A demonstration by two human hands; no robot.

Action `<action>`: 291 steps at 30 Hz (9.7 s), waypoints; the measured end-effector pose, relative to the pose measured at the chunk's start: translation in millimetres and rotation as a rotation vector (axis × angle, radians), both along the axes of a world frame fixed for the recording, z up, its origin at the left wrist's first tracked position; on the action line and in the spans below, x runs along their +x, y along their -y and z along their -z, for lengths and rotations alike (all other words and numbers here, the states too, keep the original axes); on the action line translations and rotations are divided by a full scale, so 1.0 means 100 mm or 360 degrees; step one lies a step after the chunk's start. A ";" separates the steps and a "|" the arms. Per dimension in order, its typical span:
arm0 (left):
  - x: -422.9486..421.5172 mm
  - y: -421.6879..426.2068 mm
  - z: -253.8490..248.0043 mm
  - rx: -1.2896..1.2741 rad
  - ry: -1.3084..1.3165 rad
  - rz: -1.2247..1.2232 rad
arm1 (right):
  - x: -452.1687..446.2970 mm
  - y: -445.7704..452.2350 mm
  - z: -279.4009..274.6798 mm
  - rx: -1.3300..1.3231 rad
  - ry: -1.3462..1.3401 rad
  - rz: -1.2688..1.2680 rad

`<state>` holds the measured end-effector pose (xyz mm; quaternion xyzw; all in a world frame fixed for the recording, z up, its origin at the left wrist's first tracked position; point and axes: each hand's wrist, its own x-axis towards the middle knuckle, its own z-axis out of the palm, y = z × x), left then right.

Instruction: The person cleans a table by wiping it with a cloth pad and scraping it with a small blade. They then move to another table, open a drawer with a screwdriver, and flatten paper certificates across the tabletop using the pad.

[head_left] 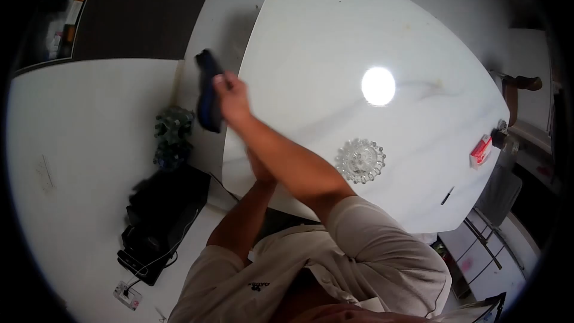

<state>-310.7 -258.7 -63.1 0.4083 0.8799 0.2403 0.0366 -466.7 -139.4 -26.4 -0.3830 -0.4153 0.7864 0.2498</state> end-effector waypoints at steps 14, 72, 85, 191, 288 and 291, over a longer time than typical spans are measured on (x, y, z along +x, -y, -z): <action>-0.04 -0.11 -0.19 -0.0079 0.0089 -0.0010 | 2.08 -0.59 0.40 0.1827 0.1343 0.0443; 0.00 -0.09 -0.04 -0.0131 -0.0191 0.0138 | 2.02 -3.55 -0.01 0.0125 -0.0107 0.0428; 0.02 -0.11 -0.01 -0.0124 -0.0298 0.0100 | 3.96 -5.61 0.86 0.2066 0.2138 0.1032; 0.02 -0.06 0.04 -0.0125 0.0028 -0.0009 | 2.71 -4.38 0.34 0.2154 0.2265 -0.0196; 0.20 3.64 0.32 0.0115 0.0775 -0.1480 | 1.27 -1.95 0.40 0.2424 0.1924 -0.0545; 0.52 3.98 0.38 -0.0072 0.0930 -0.1447 | 0.72 -2.31 0.36 0.2296 0.2075 -0.0651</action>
